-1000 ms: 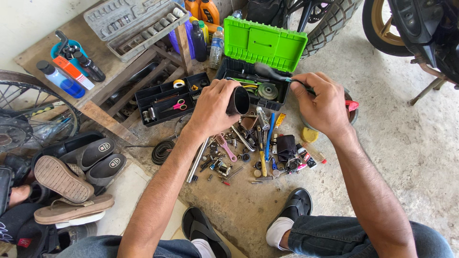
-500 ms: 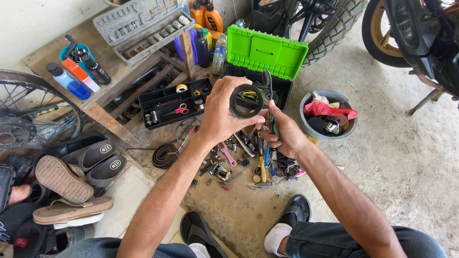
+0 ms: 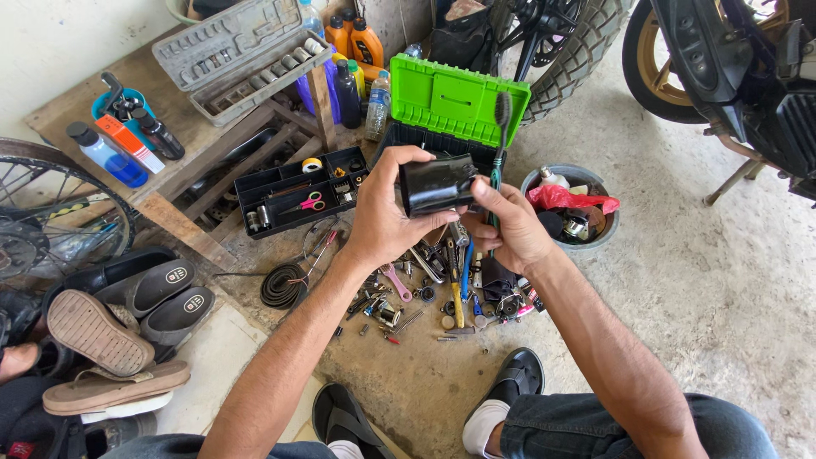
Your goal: The person handles and wipes small metal and plastic parts by hand using a black cloth while sitting near a toolbox and various hand tools.
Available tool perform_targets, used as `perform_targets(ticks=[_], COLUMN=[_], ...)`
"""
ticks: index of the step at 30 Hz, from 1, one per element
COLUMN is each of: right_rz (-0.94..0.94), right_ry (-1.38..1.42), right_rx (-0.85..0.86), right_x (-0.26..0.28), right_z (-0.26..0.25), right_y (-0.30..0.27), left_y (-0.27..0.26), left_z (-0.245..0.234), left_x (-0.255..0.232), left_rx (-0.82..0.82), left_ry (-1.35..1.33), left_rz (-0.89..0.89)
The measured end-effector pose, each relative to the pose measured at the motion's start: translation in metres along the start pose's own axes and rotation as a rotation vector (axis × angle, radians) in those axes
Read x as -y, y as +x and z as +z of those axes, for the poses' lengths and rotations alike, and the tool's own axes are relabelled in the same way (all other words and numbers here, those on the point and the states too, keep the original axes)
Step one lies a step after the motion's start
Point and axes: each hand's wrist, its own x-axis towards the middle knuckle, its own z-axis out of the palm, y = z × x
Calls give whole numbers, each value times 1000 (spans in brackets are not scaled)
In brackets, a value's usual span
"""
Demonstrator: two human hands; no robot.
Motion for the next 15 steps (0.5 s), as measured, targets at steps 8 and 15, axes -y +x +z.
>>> perform_targets(ticks=[8,15], right_rz=[-491,-733], right_ry=[-682,-973], right_rx=[-140,71], right_x=[4,9], right_z=[30,30], right_y=[-11,-8], left_y=[1,-3], left_z=[-1,2], left_x=[6,22], left_rx=[79,147], left_ry=[282,328], left_rz=[164,165])
